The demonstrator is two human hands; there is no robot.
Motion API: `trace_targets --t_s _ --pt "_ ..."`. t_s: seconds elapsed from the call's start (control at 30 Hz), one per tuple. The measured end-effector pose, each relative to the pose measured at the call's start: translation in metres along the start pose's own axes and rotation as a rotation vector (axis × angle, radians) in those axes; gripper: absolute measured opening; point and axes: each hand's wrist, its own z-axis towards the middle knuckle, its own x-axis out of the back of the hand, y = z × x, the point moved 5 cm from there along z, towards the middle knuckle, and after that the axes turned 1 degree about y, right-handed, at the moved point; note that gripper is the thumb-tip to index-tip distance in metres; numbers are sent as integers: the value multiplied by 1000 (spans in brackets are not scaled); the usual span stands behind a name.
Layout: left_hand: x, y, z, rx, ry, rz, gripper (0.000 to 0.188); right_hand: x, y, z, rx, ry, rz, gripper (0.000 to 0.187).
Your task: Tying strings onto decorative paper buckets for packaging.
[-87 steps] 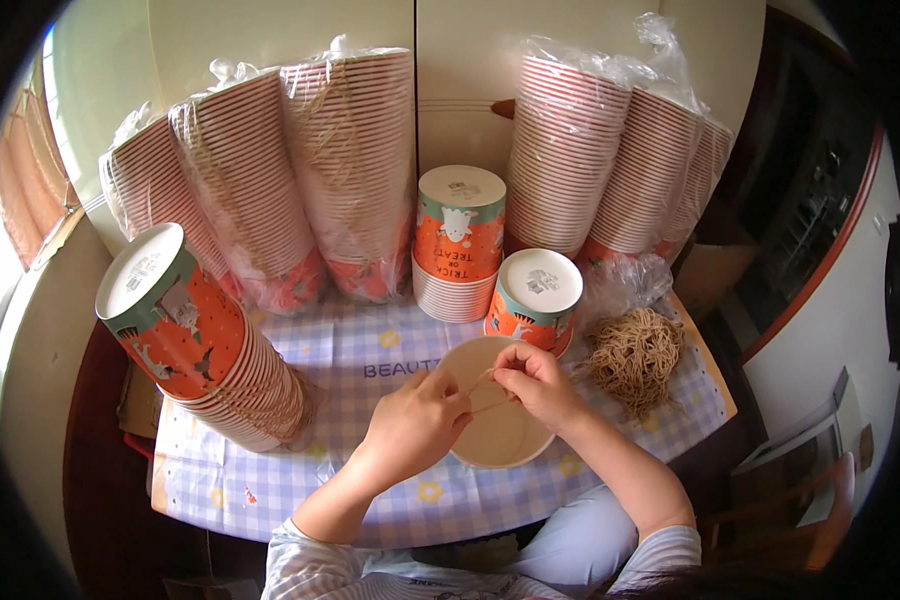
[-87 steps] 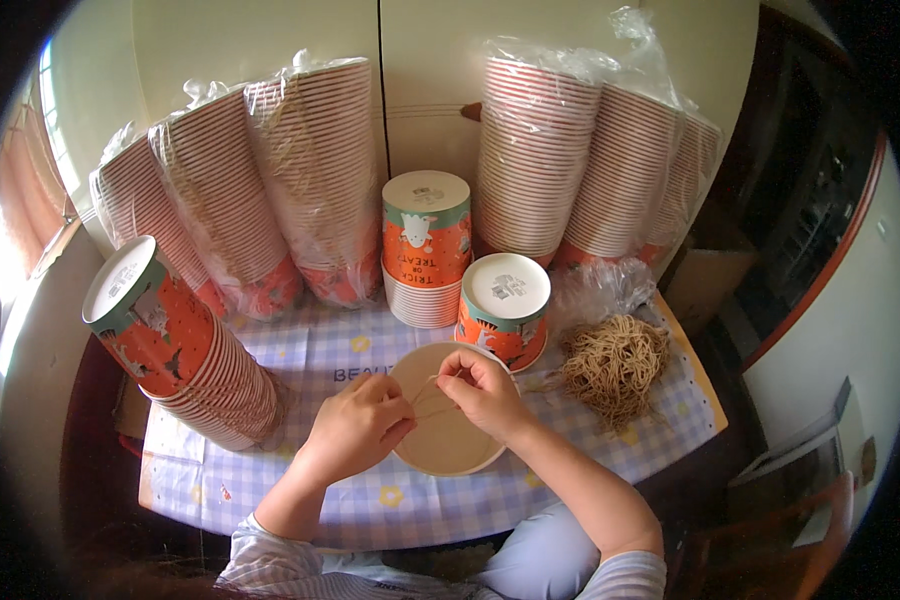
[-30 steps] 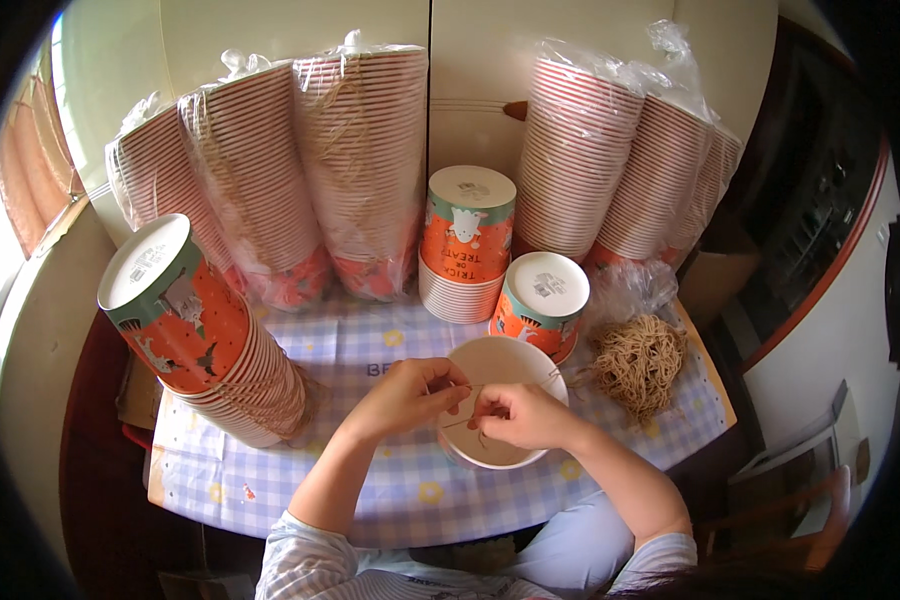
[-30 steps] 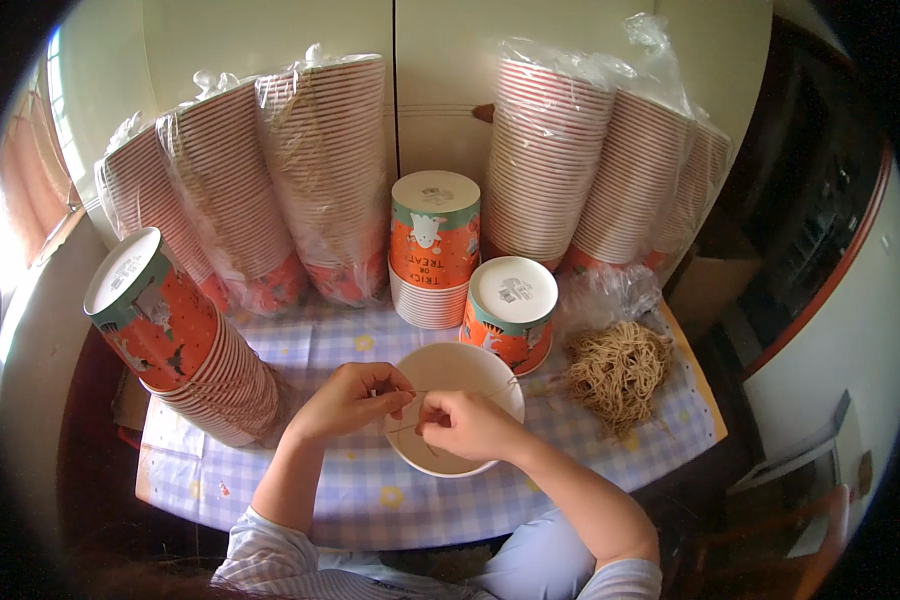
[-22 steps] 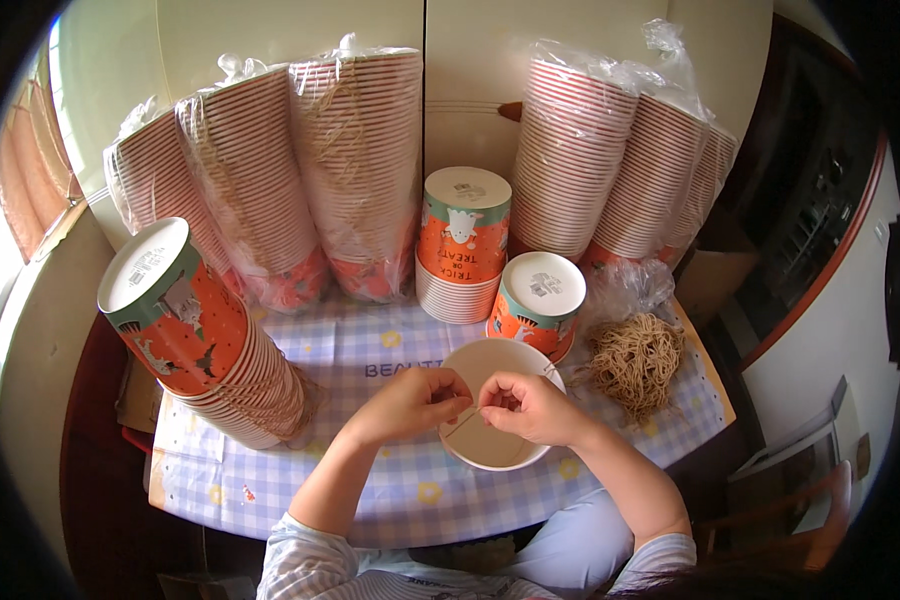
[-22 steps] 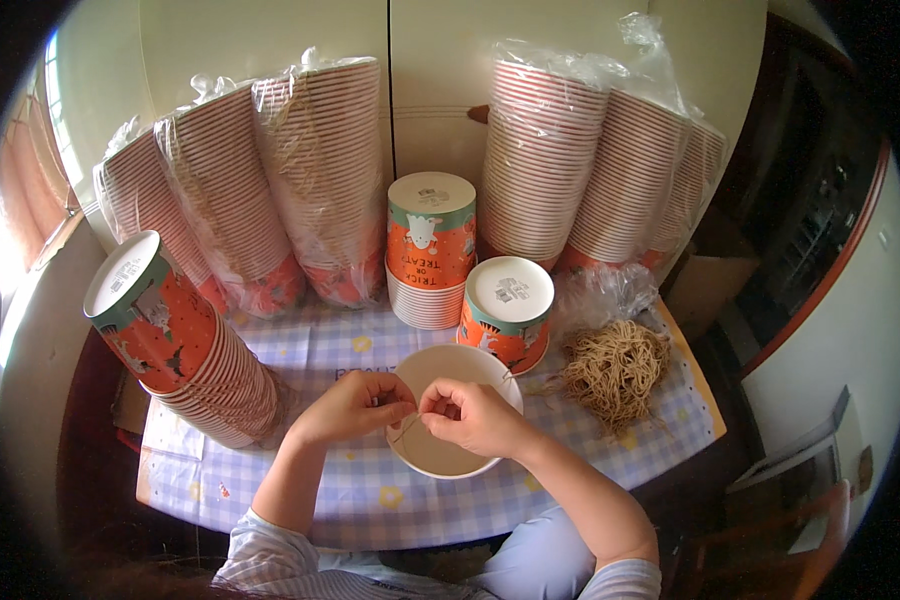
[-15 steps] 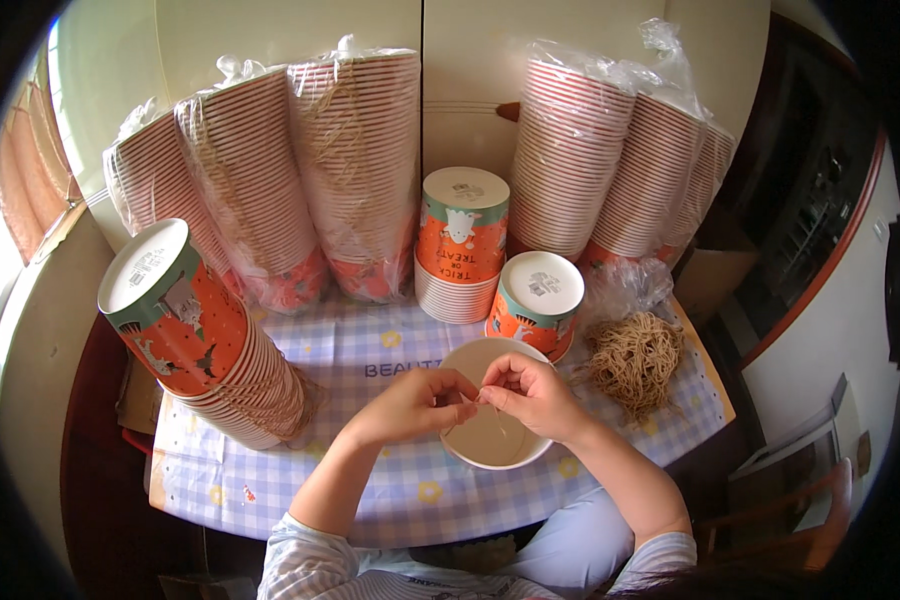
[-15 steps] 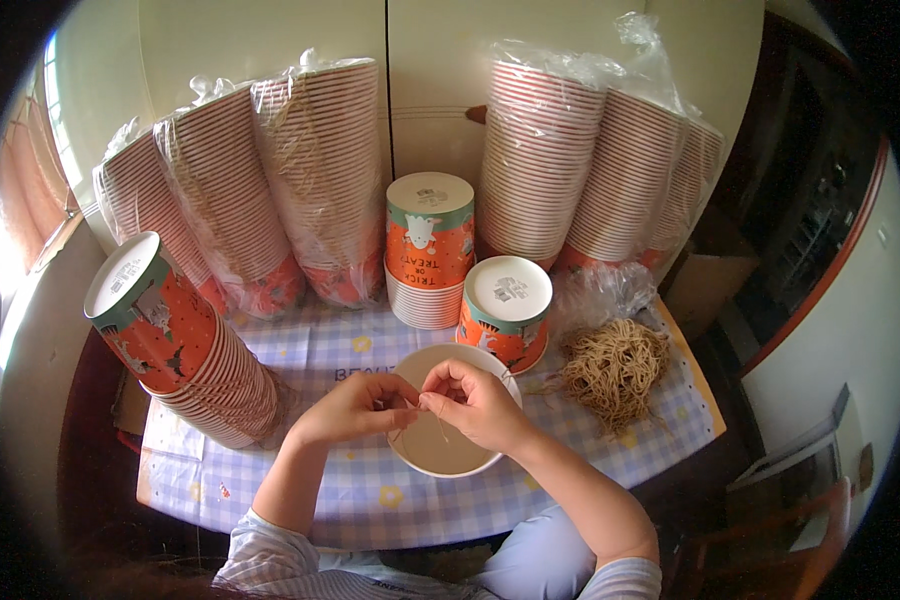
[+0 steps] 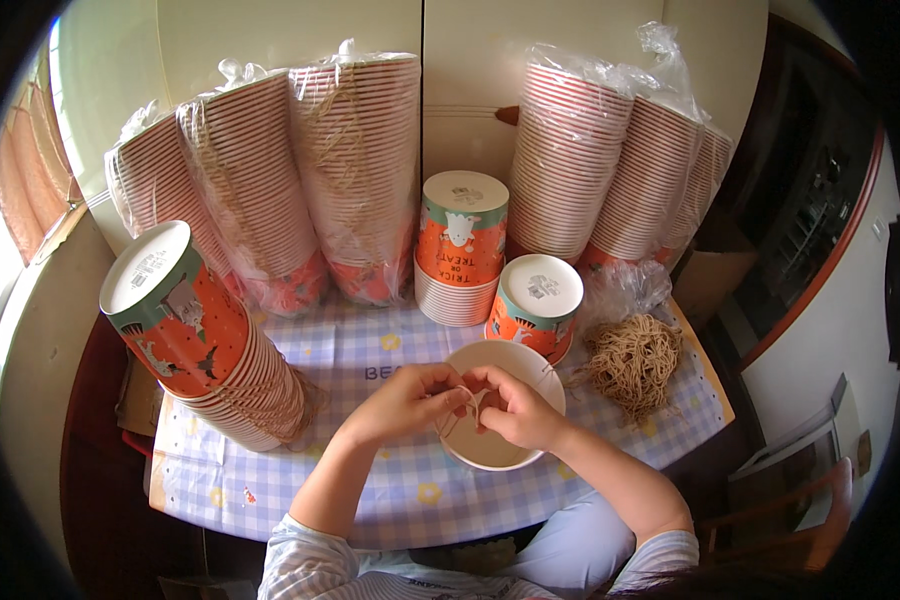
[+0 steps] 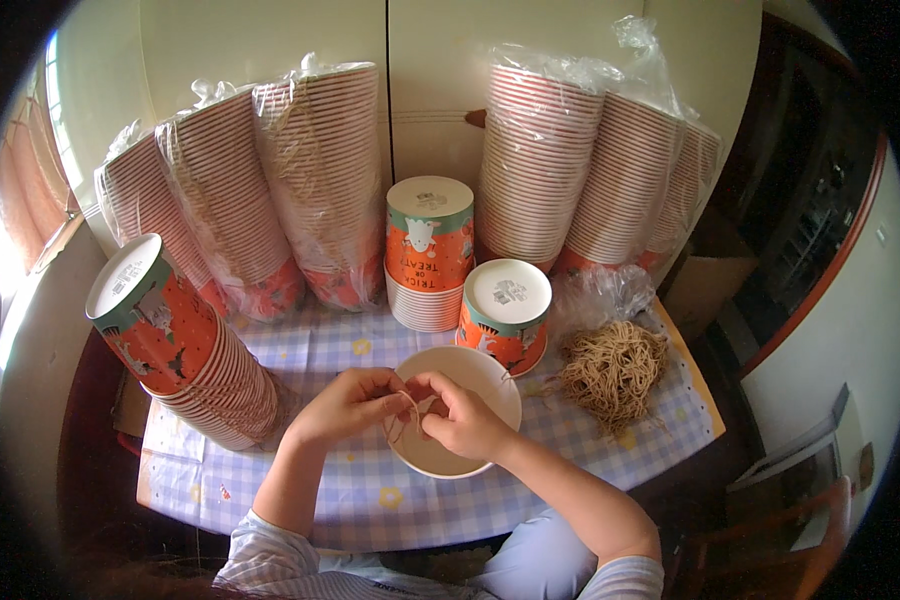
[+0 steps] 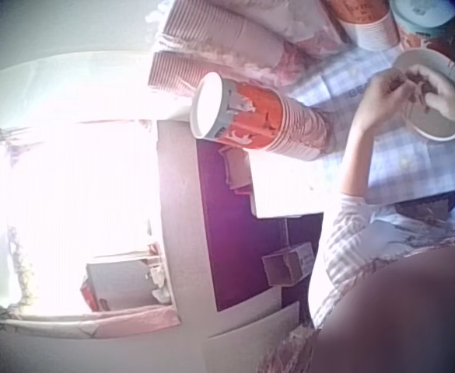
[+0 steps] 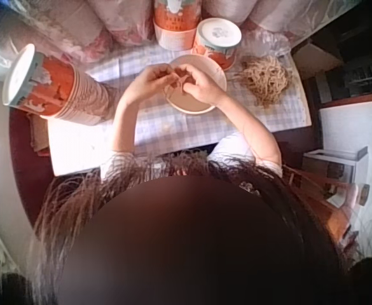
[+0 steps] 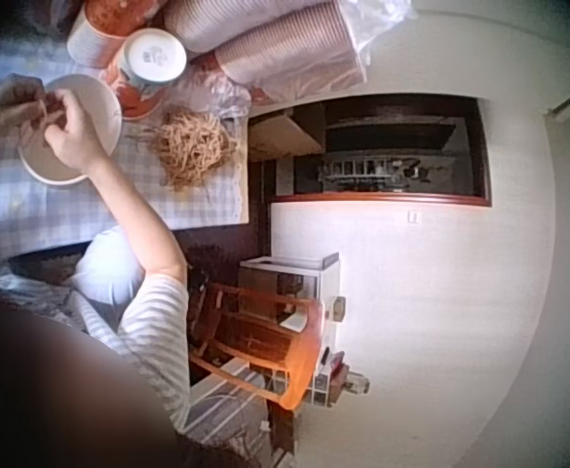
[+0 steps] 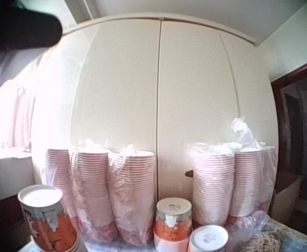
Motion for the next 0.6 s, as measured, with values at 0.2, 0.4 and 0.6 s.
trace_targets --t_s 0.2,0.4,0.6 --pt "5 -2 2 30 41 -24 17 0 6 0 28 47 -80 18" --pt "7 -4 2 0 77 40 15 0 4 0 24 133 -132 14" --pt "6 -5 3 -35 101 113 14 1 -3 -2 74 190 -283 8"
